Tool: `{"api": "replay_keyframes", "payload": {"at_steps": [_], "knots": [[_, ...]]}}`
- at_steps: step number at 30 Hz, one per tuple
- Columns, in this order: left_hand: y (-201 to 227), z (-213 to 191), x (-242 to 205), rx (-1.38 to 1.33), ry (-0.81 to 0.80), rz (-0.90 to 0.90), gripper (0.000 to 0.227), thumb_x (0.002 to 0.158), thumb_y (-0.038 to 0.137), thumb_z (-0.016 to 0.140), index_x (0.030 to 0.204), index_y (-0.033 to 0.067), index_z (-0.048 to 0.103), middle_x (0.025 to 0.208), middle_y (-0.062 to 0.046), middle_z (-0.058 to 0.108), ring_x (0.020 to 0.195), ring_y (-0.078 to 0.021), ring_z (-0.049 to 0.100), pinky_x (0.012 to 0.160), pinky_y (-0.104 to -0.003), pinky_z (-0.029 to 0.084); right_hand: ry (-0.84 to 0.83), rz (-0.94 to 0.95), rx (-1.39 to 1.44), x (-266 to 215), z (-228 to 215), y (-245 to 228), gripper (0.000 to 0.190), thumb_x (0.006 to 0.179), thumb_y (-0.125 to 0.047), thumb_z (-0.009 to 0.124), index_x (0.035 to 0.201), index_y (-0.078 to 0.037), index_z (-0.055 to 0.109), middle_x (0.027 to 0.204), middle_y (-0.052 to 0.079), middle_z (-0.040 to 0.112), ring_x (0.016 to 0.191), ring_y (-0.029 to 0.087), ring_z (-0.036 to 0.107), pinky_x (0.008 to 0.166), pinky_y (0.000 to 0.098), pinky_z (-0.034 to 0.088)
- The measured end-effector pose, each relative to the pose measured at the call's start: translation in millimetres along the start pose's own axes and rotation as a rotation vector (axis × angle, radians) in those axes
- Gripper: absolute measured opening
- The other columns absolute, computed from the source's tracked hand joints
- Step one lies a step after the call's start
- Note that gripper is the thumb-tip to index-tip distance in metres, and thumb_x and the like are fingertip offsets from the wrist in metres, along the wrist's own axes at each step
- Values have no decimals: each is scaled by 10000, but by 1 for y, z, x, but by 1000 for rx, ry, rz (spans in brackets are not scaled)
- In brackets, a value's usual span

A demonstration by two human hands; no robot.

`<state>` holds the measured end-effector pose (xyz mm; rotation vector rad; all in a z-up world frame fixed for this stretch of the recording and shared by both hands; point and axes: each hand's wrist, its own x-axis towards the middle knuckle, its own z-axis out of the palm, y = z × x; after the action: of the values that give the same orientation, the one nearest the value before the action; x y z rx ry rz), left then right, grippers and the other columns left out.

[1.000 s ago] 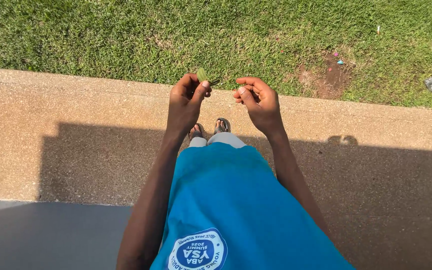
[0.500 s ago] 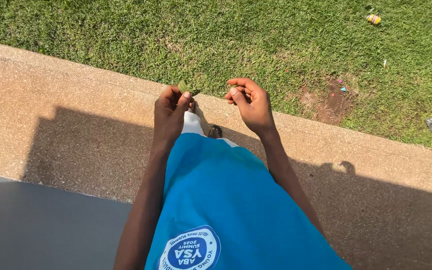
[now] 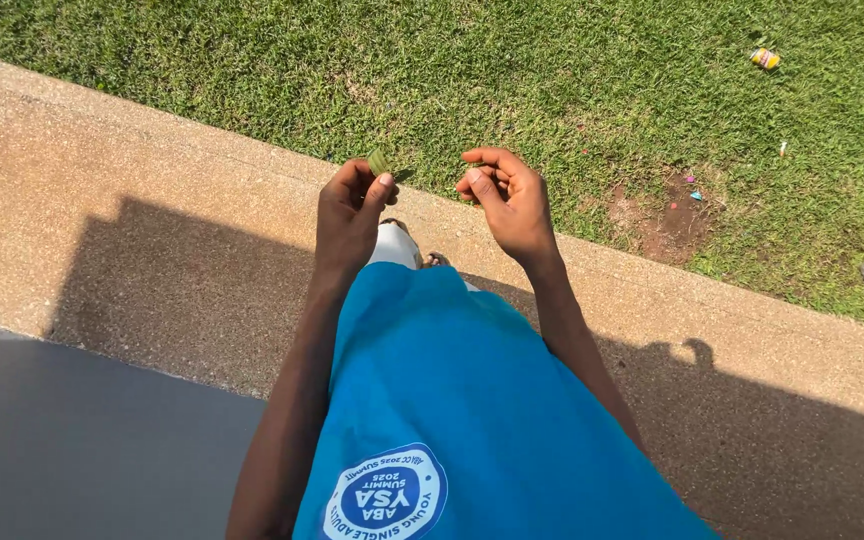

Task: The recorder is tearing and examining a small green leaf while standing outdoors.

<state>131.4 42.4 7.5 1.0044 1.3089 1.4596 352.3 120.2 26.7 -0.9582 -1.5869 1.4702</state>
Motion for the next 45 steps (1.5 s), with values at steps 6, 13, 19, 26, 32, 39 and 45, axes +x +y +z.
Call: {"api": "replay_keyframes", "payload": {"at_steps": [6,13,19,26,32,39,45], "knots": [[-6,0,-1,22,38,-9,118,1060,152,634,1059,34,643,923,-31,711,874,-99,680,807,-276,564,14,10,1,3,-11,2,242,1078,-129,585,1270,12,625,993,76,726,913,119,688,841,288,597],[-3,-3,-22,-65,153,-33,105,1049,142,638,1069,40,630,940,-13,705,874,-78,669,808,-266,564,-59,3,41,12,0,11,247,1086,-129,584,1286,10,625,1000,78,718,930,123,693,866,295,610],[-14,-7,-19,8,125,-29,114,1064,136,642,1078,23,651,927,-19,698,868,-75,646,804,-258,546,-41,9,17,8,6,12,241,1079,-118,596,1281,9,627,982,74,722,923,122,701,856,293,612],[11,8,-6,39,22,-5,130,1069,160,631,1064,30,637,946,-22,703,881,-75,653,786,-267,550,3,-25,50,3,-4,7,238,1091,-113,581,1292,11,614,1002,74,726,922,116,694,856,287,609],[9,12,-4,48,-17,29,126,1067,157,635,1074,31,635,944,-30,706,894,-91,658,824,-270,554,41,-21,29,0,-7,3,234,1082,-112,589,1281,7,620,990,72,726,913,112,696,842,283,608],[9,9,-4,63,-42,-2,134,1063,161,634,1049,29,628,919,-20,701,883,-86,660,827,-263,554,83,-10,43,-9,-5,7,238,1082,-129,593,1280,0,626,978,68,731,899,113,695,819,277,596],[3,24,7,99,-100,-52,126,1053,135,654,1027,17,615,898,-22,685,851,-83,650,766,-256,544,164,-21,76,-18,-14,12,235,1086,-118,586,1284,4,620,1002,74,723,931,118,692,856,284,597]]}}
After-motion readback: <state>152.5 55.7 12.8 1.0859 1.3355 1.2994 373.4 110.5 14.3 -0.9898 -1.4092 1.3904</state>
